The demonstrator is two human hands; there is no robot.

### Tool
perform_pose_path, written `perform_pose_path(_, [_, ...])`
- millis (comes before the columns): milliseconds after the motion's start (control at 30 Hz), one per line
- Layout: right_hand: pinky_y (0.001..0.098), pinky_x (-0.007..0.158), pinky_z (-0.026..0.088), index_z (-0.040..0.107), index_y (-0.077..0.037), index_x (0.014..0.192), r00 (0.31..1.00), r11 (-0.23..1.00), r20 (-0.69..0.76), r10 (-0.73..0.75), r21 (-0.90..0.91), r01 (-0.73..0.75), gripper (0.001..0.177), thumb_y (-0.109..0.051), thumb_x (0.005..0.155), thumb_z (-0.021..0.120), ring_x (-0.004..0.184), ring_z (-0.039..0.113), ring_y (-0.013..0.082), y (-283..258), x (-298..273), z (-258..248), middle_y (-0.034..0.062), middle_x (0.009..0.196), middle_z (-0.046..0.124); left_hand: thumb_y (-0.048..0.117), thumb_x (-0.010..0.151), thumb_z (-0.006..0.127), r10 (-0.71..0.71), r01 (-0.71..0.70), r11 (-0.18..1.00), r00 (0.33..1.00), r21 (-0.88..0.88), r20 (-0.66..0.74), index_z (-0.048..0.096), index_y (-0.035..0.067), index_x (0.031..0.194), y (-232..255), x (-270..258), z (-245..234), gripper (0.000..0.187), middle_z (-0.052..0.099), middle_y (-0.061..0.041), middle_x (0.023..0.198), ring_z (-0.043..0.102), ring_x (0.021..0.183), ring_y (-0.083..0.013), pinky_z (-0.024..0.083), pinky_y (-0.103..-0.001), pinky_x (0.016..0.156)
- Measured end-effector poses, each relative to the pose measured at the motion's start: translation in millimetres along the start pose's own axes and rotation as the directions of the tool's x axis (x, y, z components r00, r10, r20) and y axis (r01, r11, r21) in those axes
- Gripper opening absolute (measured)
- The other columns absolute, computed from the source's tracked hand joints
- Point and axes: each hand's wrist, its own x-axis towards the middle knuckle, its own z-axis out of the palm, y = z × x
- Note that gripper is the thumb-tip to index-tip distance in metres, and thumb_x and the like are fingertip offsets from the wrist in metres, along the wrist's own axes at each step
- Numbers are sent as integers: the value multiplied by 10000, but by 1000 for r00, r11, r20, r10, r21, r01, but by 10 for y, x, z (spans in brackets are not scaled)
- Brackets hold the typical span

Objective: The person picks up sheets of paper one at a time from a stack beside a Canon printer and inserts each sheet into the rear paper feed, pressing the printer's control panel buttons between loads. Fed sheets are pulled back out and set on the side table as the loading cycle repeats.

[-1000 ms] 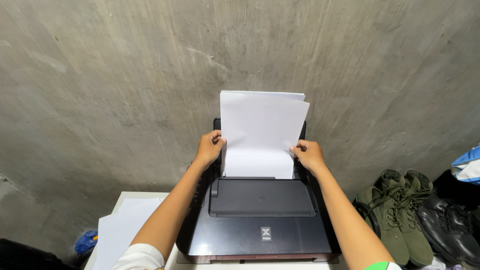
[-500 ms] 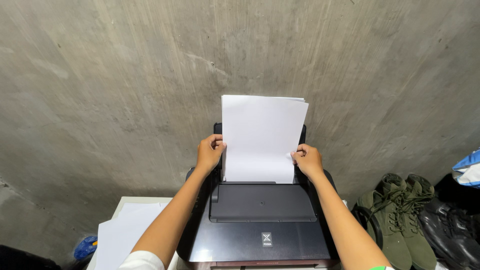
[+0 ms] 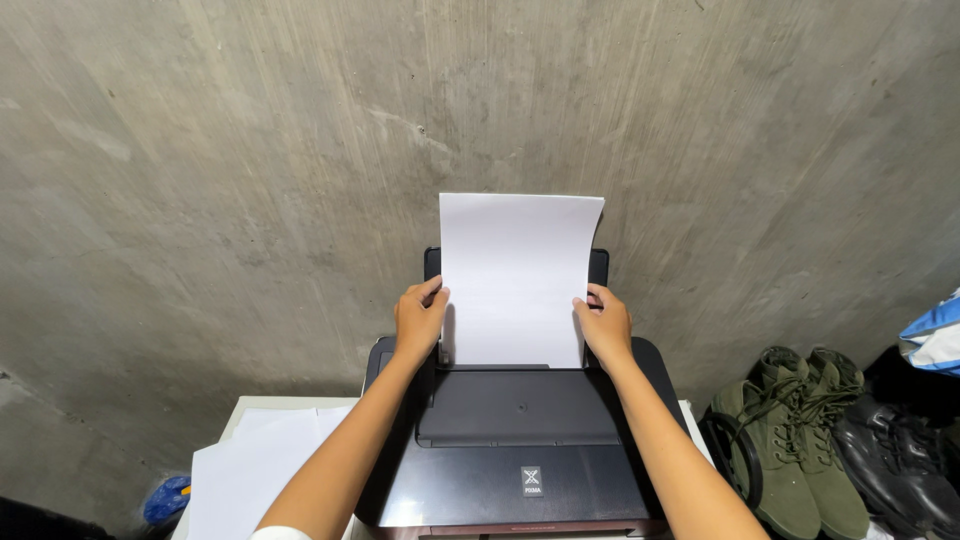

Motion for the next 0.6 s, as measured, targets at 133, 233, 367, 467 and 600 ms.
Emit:
perform_pose_path(133, [327,826,556,671,-56,1274,999,997,15,36,65,-37,408,-199,894,708,975,688,164,-59,-43,-19,77,1149,715,176,886,723,-36,36,997,999,-68,2,705,18,1226,30,-27,-9,375,727,-90,1066,712,945,-183,557,-318,869])
perform_pose_path(233, [332,816,557,646,-70,1285,998,996,-6,57,62,-56,414,-189,893,706,935,699,158,-64,-50,-13,63,1118,711,152,878,718,-10,7,997,1000,-82,-30,705,33,1232,41,-49,-22,375,745,-86,995,708,889,-178,558,-311,847])
perform_pose_path(367, [314,803,553,683,-57,1196,999,1000,-41,3,31,-1,303,-105,897,680,857,701,152,22,-41,-4,58,996,717,130,887,728,60,-59,997,998,39,-26,777,26,1116,40,-96,-51,256,737,-105,970,709,857,-179,558,-316,809])
perform_pose_path(467, [308,781,547,715,-36,1097,1000,1000,-27,9,15,-9,204,-62,898,683,824,687,139,97,-11,-27,44,940,707,133,892,732,10,-9,1000,1000,29,-15,778,21,1077,47,-107,-68,221,779,-96,936,734,836,-163,568,-312,797])
perform_pose_path(600, [297,737,541,718,-25,1049,999,999,-37,-26,34,27,168,-43,884,695,777,674,118,127,38,-48,32,900,702,117,886,725,36,-37,999,999,-12,-32,772,18,1077,86,-69,-69,221,795,-81,926,751,844,-146,574,-310,799])
